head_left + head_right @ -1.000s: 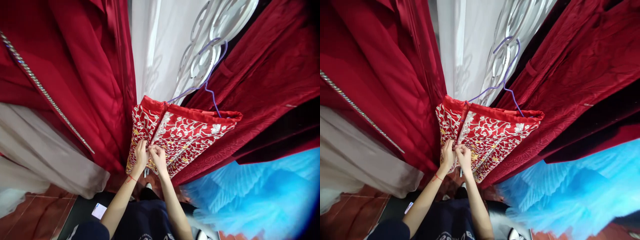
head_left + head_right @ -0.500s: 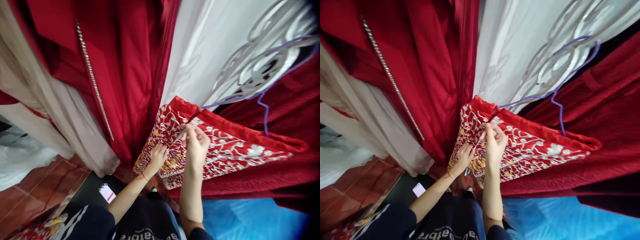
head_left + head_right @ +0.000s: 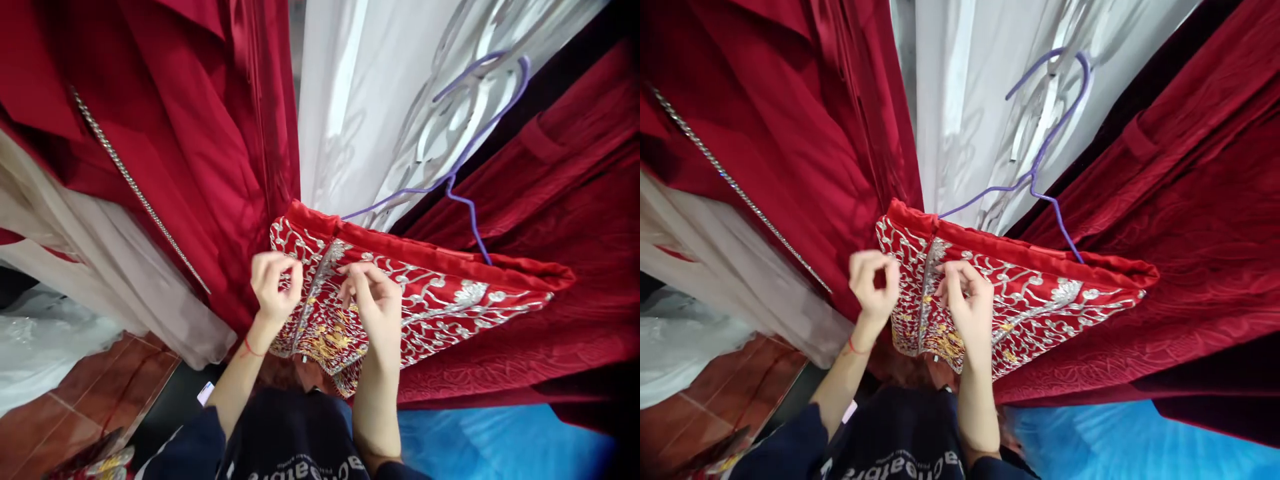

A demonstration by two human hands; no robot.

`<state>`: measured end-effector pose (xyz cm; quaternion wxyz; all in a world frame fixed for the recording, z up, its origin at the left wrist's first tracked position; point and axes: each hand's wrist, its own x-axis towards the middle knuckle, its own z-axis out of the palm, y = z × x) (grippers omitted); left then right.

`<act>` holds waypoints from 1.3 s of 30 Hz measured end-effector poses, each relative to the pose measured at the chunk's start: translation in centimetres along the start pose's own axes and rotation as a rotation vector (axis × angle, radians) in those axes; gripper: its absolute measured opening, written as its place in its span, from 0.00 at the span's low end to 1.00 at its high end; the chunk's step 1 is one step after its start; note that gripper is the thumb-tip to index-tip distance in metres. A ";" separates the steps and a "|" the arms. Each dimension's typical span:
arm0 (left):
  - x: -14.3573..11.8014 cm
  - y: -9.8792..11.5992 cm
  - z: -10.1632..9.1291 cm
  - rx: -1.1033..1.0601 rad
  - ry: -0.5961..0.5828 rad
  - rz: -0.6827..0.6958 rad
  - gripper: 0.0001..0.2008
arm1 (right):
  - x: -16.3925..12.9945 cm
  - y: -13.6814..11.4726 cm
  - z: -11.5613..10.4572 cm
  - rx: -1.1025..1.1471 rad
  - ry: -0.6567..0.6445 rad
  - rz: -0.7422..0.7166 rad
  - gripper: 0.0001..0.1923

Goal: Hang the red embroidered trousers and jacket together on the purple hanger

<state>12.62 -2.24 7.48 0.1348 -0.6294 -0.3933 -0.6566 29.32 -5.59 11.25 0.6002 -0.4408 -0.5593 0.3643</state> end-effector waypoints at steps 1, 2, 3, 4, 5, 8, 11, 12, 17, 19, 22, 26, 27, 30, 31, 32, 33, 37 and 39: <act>2.7 0.8 0.2 0.070 0.046 0.001 0.03 | -0.2 0.2 -0.6 0.004 -0.004 0.002 0.15; 5.3 1.6 0.5 0.139 0.009 -0.010 0.07 | -0.2 0.3 -1.2 0.006 -0.013 0.005 0.14; 7.6 2.3 1.0 0.196 -0.060 -0.030 0.10 | -0.2 0.5 -1.7 0.008 -0.028 0.007 0.14; 9.5 2.9 1.5 0.235 -0.139 -0.050 0.13 | -0.2 0.6 -2.1 0.008 -0.049 0.005 0.14; 11.1 3.4 2.2 0.265 -0.238 -0.071 0.16 | -0.1 0.8 -2.5 0.004 -0.077 0.001 0.14; 13.8 4.2 4.1 0.359 -0.611 -0.174 0.27 | 0.1 1.2 -3.8 -0.027 -0.160 -0.021 0.14; 14.7 4.5 5.2 0.369 -0.872 -0.215 0.30 | 0.0 1.3 -5.2 -0.067 -0.212 -0.031 0.15; 14.9 4.6 5.3 0.332 -0.910 -0.220 0.31 | -0.1 1.3 -5.7 -0.076 -0.226 -0.036 0.15; 15.1 6.3 4.9 -0.129 -1.039 -0.322 0.22 | -0.7 1.6 -7.7 -0.088 -0.253 -0.034 0.15; 14.7 7.1 4.7 -0.276 -0.996 -0.328 0.15 | -1.0 1.8 -8.6 -0.104 -0.265 -0.021 0.15; 13.4 7.6 4.6 -0.313 -0.804 -0.315 0.13 | -1.2 2.2 -10.0 -0.115 -0.305 -0.010 0.16; 12.4 7.2 3.6 -0.218 -0.741 -0.297 0.17 | -1.3 3.2 -12.0 -0.115 -0.331 0.013 0.16; 12.3 7.0 3.2 -0.177 -0.751 -0.297 0.18 | -1.3 3.4 -12.4 -0.116 -0.331 0.017 0.16; 12.5 6.3 2.3 -0.076 -0.743 -0.335 0.18 | -1.5 4.0 -12.9 -0.126 -0.346 0.011 0.17; 12.6 6.1 2.1 -0.057 -0.722 -0.357 0.18 | -1.6 4.0 -13.0 -0.133 -0.355 0.006 0.17; 12.6 6.1 2.2 -0.038 -0.687 -0.376 0.17 | -1.7 4.1 -13.1 -0.138 -0.364 0.001 0.17; 12.6 6.1 2.3 -0.017 -0.634 -0.384 0.16 | -1.8 4.1 -13.2 -0.139 -0.369 -0.001 0.16; 11.5 7.0 3.6 0.012 -0.293 -0.307 0.12 | -2.7 4.3 -13.8 -0.118 -0.361 0.007 0.16; 10.0 7.9 4.0 -0.083 -0.157 -0.257 0.11 | -3.1 4.7 -14.1 -0.083 -0.367 0.025 0.16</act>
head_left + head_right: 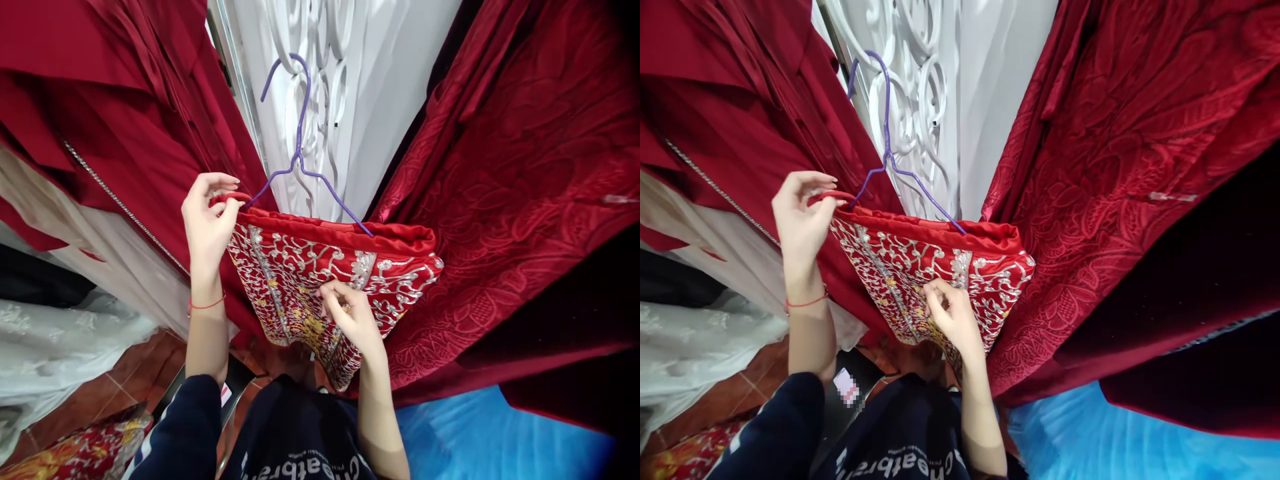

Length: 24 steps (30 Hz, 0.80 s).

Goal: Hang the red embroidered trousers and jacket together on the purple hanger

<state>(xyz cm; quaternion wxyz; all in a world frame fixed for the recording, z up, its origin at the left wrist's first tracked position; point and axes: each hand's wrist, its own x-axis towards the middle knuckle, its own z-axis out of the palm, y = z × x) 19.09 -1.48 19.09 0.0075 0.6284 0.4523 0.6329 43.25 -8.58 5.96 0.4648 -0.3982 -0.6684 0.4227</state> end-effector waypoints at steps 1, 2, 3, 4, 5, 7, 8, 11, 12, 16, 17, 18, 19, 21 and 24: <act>-1.1 0.3 0.2 -0.068 0.060 0.031 0.11 | -0.2 0.3 0.0 0.016 -0.008 0.007 0.16; -2.5 0.5 0.4 -0.129 0.133 0.061 0.11 | -0.4 0.6 0.0 0.028 -0.016 0.016 0.16; -4.0 0.8 0.5 -0.175 0.215 0.086 0.11 | -0.5 0.9 0.1 0.033 -0.023 0.025 0.16; -5.8 1.1 0.7 -0.207 0.309 0.109 0.11 | -0.7 1.2 0.3 0.032 -0.030 0.032 0.16; -7.6 1.2 0.8 -0.210 0.400 0.120 0.11 | -0.7 1.5 0.5 0.030 -0.037 0.035 0.17; -11.5 1.3 1.1 -0.206 0.525 0.119 0.10 | -0.8 2.0 0.9 0.034 -0.058 0.032 0.17; -13.4 1.1 1.2 -0.220 0.568 0.122 0.10 | -0.9 2.2 1.2 0.039 -0.069 0.030 0.17; -18.5 0.2 1.2 -0.302 0.457 0.046 0.04 | -1.0 3.0 1.9 0.058 -0.082 0.053 0.15; -19.9 -0.2 1.1 -0.287 0.346 -0.007 0.04 | -1.0 3.3 2.1 0.064 -0.081 0.071 0.14; -23.1 -1.4 1.0 -0.135 -0.100 -0.173 0.15 | -1.2 4.4 2.7 0.078 -0.114 0.132 0.13; -23.4 -1.5 1.1 -0.123 -0.162 -0.208 0.16 | -1.1 4.6 2.7 0.083 -0.125 0.137 0.13; -23.5 -1.5 1.2 -0.124 -0.210 -0.244 0.17 | -1.1 4.8 2.8 0.088 -0.135 0.138 0.13; -23.5 -1.6 1.4 -0.132 -0.250 -0.277 0.17 | -1.0 4.8 2.8 0.096 -0.142 0.135 0.13; -23.4 -1.6 1.6 -0.160 -0.316 -0.332 0.16 | -0.6 4.7 3.1 0.110 -0.145 0.116 0.14; -23.3 -2.0 1.4 -0.183 -0.403 -0.405 0.16 | 0.4 3.6 4.2 0.123 -0.107 0.064 0.13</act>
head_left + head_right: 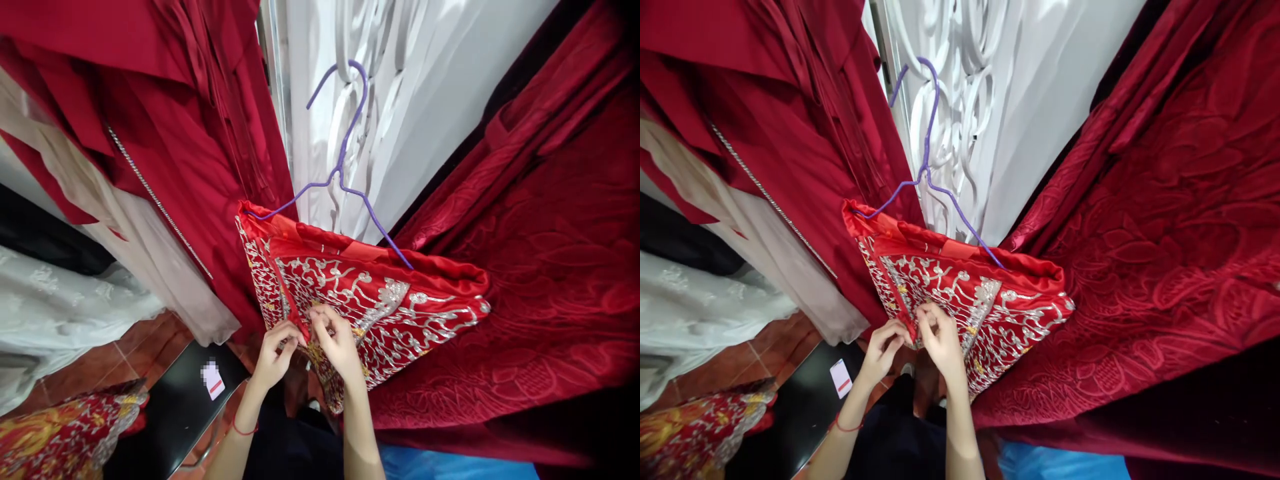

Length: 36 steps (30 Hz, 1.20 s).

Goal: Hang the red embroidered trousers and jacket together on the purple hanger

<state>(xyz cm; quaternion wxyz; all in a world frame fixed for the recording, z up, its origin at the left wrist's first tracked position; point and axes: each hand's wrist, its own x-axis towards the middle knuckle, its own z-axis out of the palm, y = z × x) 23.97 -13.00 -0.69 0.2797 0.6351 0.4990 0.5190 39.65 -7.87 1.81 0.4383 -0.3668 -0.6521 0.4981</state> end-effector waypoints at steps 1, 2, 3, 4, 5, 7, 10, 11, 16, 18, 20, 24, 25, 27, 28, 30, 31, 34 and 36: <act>0.0 -0.2 -0.3 -0.002 -0.027 -0.026 0.16 | 0.5 -0.5 0.6 -0.004 0.029 -0.024 0.13; -0.1 -0.3 -0.6 -0.012 -0.064 -0.054 0.16 | 1.1 -1.1 1.3 -0.010 0.055 -0.049 0.13; -0.2 -0.5 -0.9 -0.035 -0.112 -0.085 0.15 | 1.7 -1.8 2.1 -0.019 0.072 -0.075 0.14; -0.4 -0.7 -1.1 -0.068 -0.171 -0.119 0.14 | 2.4 -2.4 2.9 -0.035 0.080 -0.100 0.16; -0.5 -0.8 -1.3 -0.101 -0.231 -0.149 0.14 | 3.2 -3.0 3.7 -0.058 0.080 -0.122 0.19; -0.7 -1.1 -1.6 -0.132 -0.326 -0.183 0.13 | 4.7 -4.0 5.2 -0.110 0.070 -0.149 0.24; -0.9 -1.3 -2.0 -0.088 -0.356 -0.179 0.13 | 6.6 -4.8 6.6 -0.139 0.107 -0.177 0.24; -0.9 -1.4 -2.3 -0.085 -0.356 -0.184 0.13 | 7.2 -4.9 6.9 -0.125 0.125 -0.190 0.22; 0.0 -1.7 -4.7 -0.131 -0.330 -0.242 0.13 | 9.2 -5.0 7.8 -0.056 0.228 -0.230 0.17; 0.8 -1.6 -5.8 -0.119 -0.288 -0.227 0.15 | 9.8 -5.2 8.1 -0.061 0.280 -0.234 0.15; 2.0 -1.1 -6.7 -0.101 -0.234 -0.179 0.15 | 10.1 -5.6 8.3 -0.089 0.329 -0.241 0.11; 5.2 0.9 -8.2 -0.143 -0.016 -0.047 0.11 | 9.6 -6.6 8.5 -0.139 0.392 -0.258 0.11; 6.2 1.6 -8.4 -0.161 0.075 -0.007 0.09 | 9.3 -6.7 8.6 -0.141 0.400 -0.260 0.11; 8.5 3.0 -8.8 -0.160 0.232 0.086 0.08 | 8.6 -7.0 8.6 -0.146 0.412 -0.269 0.10; 9.7 3.7 -9.0 -0.143 0.270 0.135 0.08 | 8.3 -7.0 8.6 -0.158 0.421 -0.276 0.10; 11.9 4.7 -9.0 -0.117 0.243 0.200 0.08 | 7.7 -7.2 8.5 -0.196 0.450 -0.298 0.08; 12.8 5.0 -9.0 -0.116 0.215 0.209 0.08 | 7.5 -7.3 8.5 -0.221 0.470 -0.307 0.07; 14.3 5.1 -8.9 -0.137 0.202 0.179 0.06 | 6.9 -7.9 8.3 -0.280 0.518 -0.340 0.05; 14.6 4.5 -9.0 -0.162 0.181 0.144 0.06 | 6.6 -8.3 8.3 -0.314 0.532 -0.357 0.05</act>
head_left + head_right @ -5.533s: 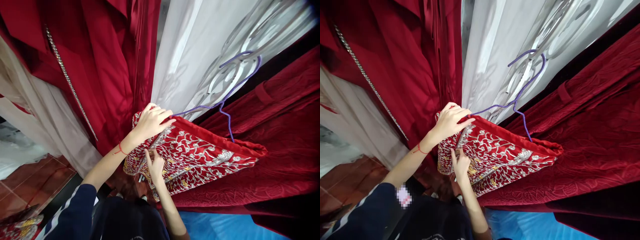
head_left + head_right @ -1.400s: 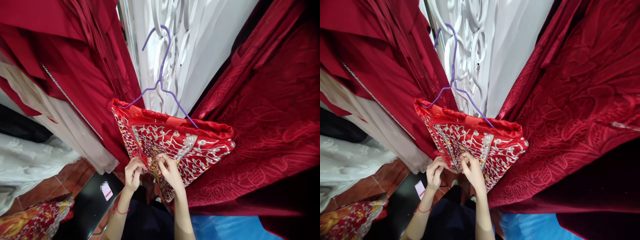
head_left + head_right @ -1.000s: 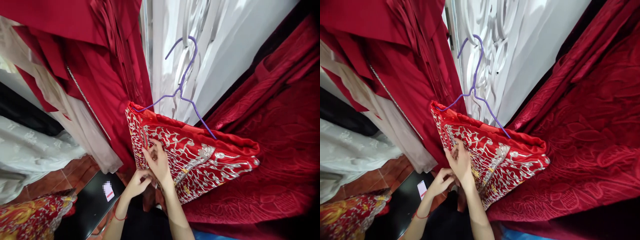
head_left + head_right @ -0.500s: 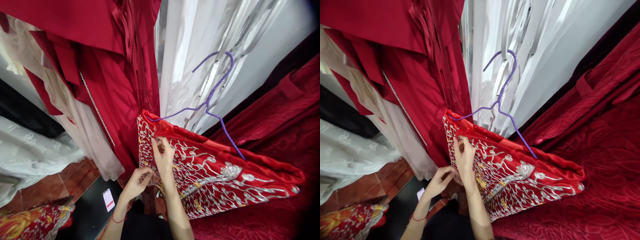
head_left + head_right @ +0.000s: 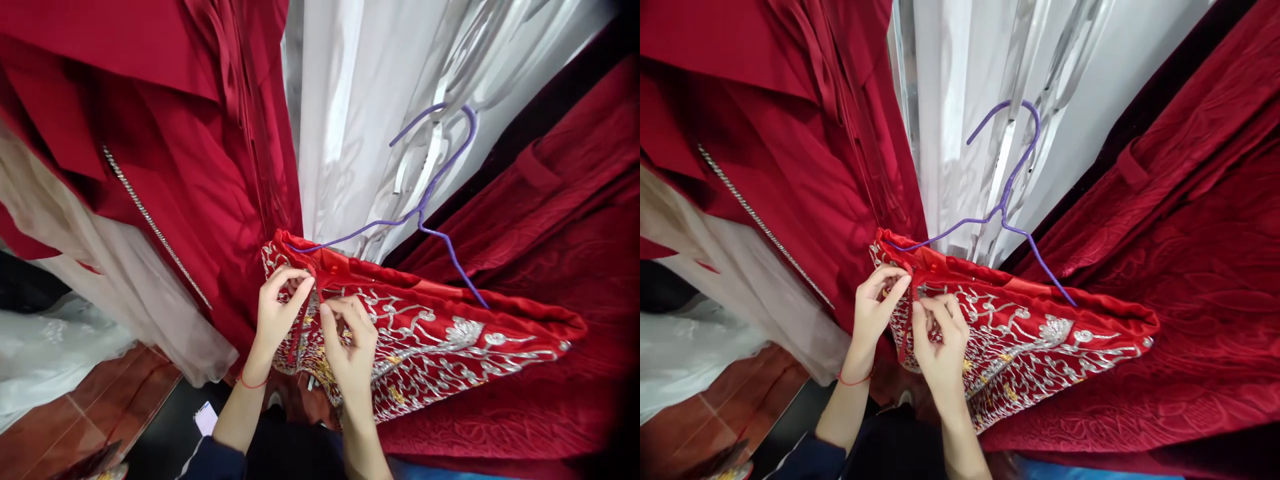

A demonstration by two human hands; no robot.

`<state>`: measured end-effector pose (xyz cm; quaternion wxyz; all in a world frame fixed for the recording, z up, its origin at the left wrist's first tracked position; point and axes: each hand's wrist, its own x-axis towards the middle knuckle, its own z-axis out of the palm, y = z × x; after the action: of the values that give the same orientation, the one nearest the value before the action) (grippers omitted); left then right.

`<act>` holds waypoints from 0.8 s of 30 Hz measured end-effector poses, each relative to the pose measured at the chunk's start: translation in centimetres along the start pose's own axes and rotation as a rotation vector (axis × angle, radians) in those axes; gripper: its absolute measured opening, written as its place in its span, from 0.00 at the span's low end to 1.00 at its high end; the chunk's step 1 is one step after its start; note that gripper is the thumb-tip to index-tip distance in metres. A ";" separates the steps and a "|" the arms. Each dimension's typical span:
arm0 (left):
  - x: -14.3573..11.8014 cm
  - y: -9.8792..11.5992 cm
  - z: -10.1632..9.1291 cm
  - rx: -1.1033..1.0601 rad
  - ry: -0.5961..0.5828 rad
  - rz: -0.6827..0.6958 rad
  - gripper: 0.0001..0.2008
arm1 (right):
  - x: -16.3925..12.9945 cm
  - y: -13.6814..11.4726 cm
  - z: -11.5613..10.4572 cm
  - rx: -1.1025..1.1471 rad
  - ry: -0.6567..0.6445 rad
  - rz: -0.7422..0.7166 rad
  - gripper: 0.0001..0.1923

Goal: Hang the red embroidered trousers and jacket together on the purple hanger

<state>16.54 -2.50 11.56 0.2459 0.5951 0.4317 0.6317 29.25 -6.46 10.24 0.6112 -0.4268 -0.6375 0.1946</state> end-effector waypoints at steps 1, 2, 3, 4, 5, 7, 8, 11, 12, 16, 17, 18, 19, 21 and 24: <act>0.0 -0.3 -0.2 -0.024 -0.032 -0.017 0.06 | 0.0 -0.1 0.0 -0.016 0.003 -0.008 0.05; 0.0 -0.6 -0.4 -0.054 -0.073 -0.033 0.06 | 0.0 -0.2 0.2 -0.031 0.004 -0.013 0.05; 0.1 -0.8 -0.6 -0.085 -0.117 -0.044 0.05 | 0.0 -0.2 0.4 -0.049 -0.001 -0.016 0.05; 0.1 -0.9 -0.9 -0.116 -0.158 -0.052 0.05 | 0.0 -0.1 0.7 -0.068 -0.007 -0.019 0.05; 0.2 -1.0 -1.1 -0.148 -0.192 -0.056 0.06 | 0.1 0.1 1.0 -0.087 -0.011 -0.026 0.05; 0.5 -1.1 -1.5 -0.193 -0.245 -0.056 0.06 | 0.1 0.4 1.6 -0.118 -0.008 -0.057 0.05; 0.6 -1.2 -1.7 -0.205 -0.268 -0.053 0.05 | 0.1 0.6 1.9 -0.126 0.004 -0.075 0.04; 0.9 -1.4 -1.8 -0.222 -0.341 -0.059 0.07 | 0.0 0.5 2.3 -0.129 0.057 -0.081 0.03; 1.0 -1.5 -1.8 -0.234 -0.364 -0.068 0.08 | -0.2 0.4 2.3 -0.128 0.065 -0.058 0.03; 1.3 -2.0 -1.7 -0.317 -0.409 -0.097 0.06 | -1.2 -0.3 2.6 -0.108 0.089 0.078 0.02; 1.4 -2.2 -1.8 -0.334 -0.404 -0.102 0.06 | -1.6 -0.4 2.6 -0.097 0.113 0.111 0.02; 1.4 -2.3 -1.8 -0.348 -0.394 -0.107 0.07 | -1.9 -0.5 2.6 -0.089 0.142 0.140 0.03; 1.5 -2.5 -1.8 -0.363 -0.386 -0.115 0.08 | -2.3 -0.6 2.6 -0.087 0.173 0.164 0.03; 1.6 -2.9 -1.9 -0.405 -0.388 -0.145 0.08 | -3.2 -0.8 2.1 -0.085 0.194 0.191 0.05; 1.6 -3.6 -2.0 -0.460 -0.419 -0.180 0.07 | -4.5 -2.0 0.5 -0.050 -0.016 0.186 0.03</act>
<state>13.60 0.09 9.57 0.5122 0.6003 0.2684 0.5524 27.65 -10.97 8.87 0.5747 -0.4976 -0.6047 0.2378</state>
